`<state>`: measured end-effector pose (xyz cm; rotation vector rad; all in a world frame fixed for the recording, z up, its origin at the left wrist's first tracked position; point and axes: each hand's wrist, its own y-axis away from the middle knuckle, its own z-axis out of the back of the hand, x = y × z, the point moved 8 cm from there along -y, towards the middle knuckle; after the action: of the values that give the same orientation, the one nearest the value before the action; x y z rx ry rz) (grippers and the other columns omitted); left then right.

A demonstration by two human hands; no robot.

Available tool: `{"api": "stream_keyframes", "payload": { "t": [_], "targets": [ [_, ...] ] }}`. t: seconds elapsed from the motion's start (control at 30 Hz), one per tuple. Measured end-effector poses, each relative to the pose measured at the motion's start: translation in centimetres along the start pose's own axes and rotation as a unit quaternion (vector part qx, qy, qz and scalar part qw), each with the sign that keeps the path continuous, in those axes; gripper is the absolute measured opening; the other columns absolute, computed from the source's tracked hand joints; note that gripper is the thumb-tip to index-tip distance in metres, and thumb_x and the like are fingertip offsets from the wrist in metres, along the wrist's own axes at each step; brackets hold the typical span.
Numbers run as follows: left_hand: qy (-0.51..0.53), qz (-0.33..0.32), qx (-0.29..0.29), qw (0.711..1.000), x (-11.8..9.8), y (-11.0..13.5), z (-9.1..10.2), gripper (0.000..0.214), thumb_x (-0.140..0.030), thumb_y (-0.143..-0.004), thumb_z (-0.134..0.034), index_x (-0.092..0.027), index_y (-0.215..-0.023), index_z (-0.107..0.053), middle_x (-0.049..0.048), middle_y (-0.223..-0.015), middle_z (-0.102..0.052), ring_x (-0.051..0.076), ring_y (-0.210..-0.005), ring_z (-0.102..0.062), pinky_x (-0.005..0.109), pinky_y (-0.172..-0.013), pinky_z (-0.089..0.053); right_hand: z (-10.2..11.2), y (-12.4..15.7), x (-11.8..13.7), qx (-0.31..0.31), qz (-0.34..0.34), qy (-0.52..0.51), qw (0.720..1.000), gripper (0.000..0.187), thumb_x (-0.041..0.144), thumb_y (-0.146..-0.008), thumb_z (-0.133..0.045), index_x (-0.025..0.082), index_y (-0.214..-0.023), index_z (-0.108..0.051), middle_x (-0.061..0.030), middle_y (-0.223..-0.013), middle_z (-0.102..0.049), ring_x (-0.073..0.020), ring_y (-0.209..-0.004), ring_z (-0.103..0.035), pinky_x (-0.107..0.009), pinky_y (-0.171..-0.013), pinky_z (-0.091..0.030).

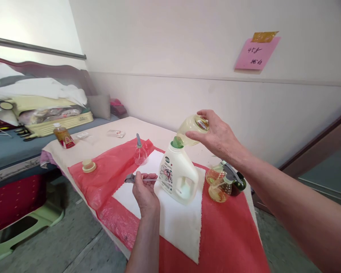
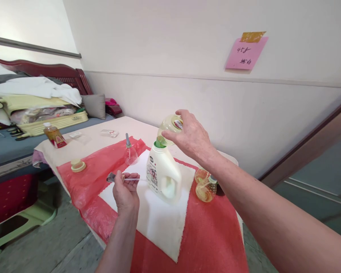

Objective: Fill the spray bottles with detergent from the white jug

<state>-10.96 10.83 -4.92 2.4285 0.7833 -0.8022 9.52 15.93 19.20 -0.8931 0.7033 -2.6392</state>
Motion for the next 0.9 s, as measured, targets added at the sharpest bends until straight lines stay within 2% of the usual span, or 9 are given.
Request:
{"api": "stream_keyframes", "payload": {
  "t": [0.17, 0.23, 0.27, 0.33, 0.43, 0.5, 0.67, 0.8, 0.9],
  "targets": [
    [-0.007, -0.006, 0.001, 1.0, 0.2, 0.4, -0.2, 0.032, -0.048, -0.078, -0.058, -0.017, -0.073, -0.052, 0.0006, -0.06, -0.061, 0.016, -0.061, -0.062, 0.034, -0.072, -0.048, 0.7, 2.4, -2.1, -0.016, -0.032, -0.076, 0.996, 0.07, 0.049, -0.07, -0.071, 0.028, -0.131, -0.046, -0.0096, -0.127, -0.054, -0.0324, -0.116, -0.051, -0.053, -0.095, -0.042],
    [-0.011, -0.006, 0.005, 1.0, 0.3, 0.6, -0.3, 0.032, -0.048, -0.079, -0.058, -0.017, -0.073, -0.052, 0.0023, -0.061, -0.063, 0.017, -0.061, -0.063, 0.033, -0.071, -0.048, 0.7, 4.4, -4.2, -0.048, -0.08, -0.158, 0.983, 0.067, 0.049, -0.068, -0.074, 0.03, -0.127, -0.048, -0.0082, -0.127, -0.054, -0.0309, -0.116, -0.052, -0.052, -0.096, -0.042],
    [-0.013, -0.005, 0.007, 1.0, 0.4, 0.7, -0.4, 0.032, -0.047, -0.079, -0.058, -0.017, -0.074, -0.052, 0.0031, -0.061, -0.064, 0.017, -0.061, -0.063, 0.033, -0.07, -0.047, 0.4, 5.7, -5.6, -0.064, -0.117, -0.222, 0.966, 0.066, 0.049, -0.068, -0.075, 0.03, -0.125, -0.048, -0.0077, -0.128, -0.054, -0.03, -0.116, -0.052, -0.051, -0.096, -0.043],
    [-0.017, -0.003, 0.012, 1.0, 0.7, 0.8, -0.5, 0.032, -0.047, -0.079, -0.057, -0.017, -0.074, -0.052, 0.0038, -0.061, -0.064, 0.018, -0.061, -0.063, 0.033, -0.07, -0.047, -1.1, 8.8, -8.3, -0.083, -0.184, -0.393, 0.897, 0.058, 0.047, -0.072, -0.073, 0.03, -0.122, -0.048, -0.0064, -0.126, -0.056, -0.027, -0.114, -0.056, -0.047, -0.093, -0.047],
    [-0.025, -0.003, 0.015, 1.0, 1.0, 1.0, -0.7, 0.033, -0.049, -0.08, -0.055, -0.017, -0.074, -0.051, 0.0035, -0.06, -0.063, 0.018, -0.062, -0.063, 0.033, -0.07, -0.046, -5.0, 14.1, -11.0, -0.032, -0.271, -0.577, 0.77, 0.038, 0.049, -0.081, -0.062, 0.028, -0.113, -0.056, -0.0054, -0.121, -0.06, -0.0261, -0.111, -0.059, -0.044, -0.09, -0.05],
    [-0.027, -0.004, 0.016, 0.999, 1.1, 1.2, -0.7, 0.034, -0.051, -0.08, -0.054, -0.018, -0.074, -0.05, 0.0033, -0.06, -0.063, 0.018, -0.062, -0.063, 0.034, -0.07, -0.046, -6.7, 17.6, -12.4, -0.014, -0.307, -0.614, 0.727, 0.038, 0.048, -0.083, -0.059, 0.028, -0.114, -0.058, -0.0058, -0.124, -0.06, -0.027, -0.111, -0.058, -0.044, -0.091, -0.049],
    [-0.027, -0.008, 0.014, 0.999, 1.5, 1.5, -0.8, 0.035, -0.052, -0.079, -0.055, -0.017, -0.073, -0.051, 0.0034, -0.061, -0.063, 0.018, -0.063, -0.063, 0.033, -0.07, -0.046, -7.8, 23.1, -16.0, -0.036, -0.34, -0.604, 0.72, 0.041, 0.043, -0.079, -0.065, 0.029, -0.116, -0.058, -0.0068, -0.131, -0.057, -0.0298, -0.117, -0.054, -0.047, -0.096, -0.045],
    [-0.033, -0.019, 0.025, 0.999, 2.1, 2.1, -1.2, 0.034, -0.051, -0.079, -0.056, -0.017, -0.073, -0.052, 0.0026, -0.06, -0.063, 0.018, -0.062, -0.063, 0.032, -0.069, -0.046, -8.2, 24.3, -17.3, -0.024, -0.354, -0.596, 0.72, 0.039, 0.041, -0.077, -0.068, 0.03, -0.114, -0.057, -0.0055, -0.129, -0.057, -0.0284, -0.116, -0.054, -0.045, -0.092, -0.046],
    [-0.046, -0.014, 0.048, 0.998, 3.1, 3.3, -1.7, 0.033, -0.049, -0.08, -0.057, -0.018, -0.073, -0.053, 0.0022, -0.06, -0.063, 0.018, -0.061, -0.062, 0.033, -0.069, -0.046, -8.5, 24.4, -17.1, -0.002, -0.343, -0.608, 0.716, 0.039, 0.042, -0.079, -0.066, 0.03, -0.115, -0.055, -0.0058, -0.13, -0.054, -0.0278, -0.116, -0.053, -0.045, -0.092, -0.046]
  ]
}}
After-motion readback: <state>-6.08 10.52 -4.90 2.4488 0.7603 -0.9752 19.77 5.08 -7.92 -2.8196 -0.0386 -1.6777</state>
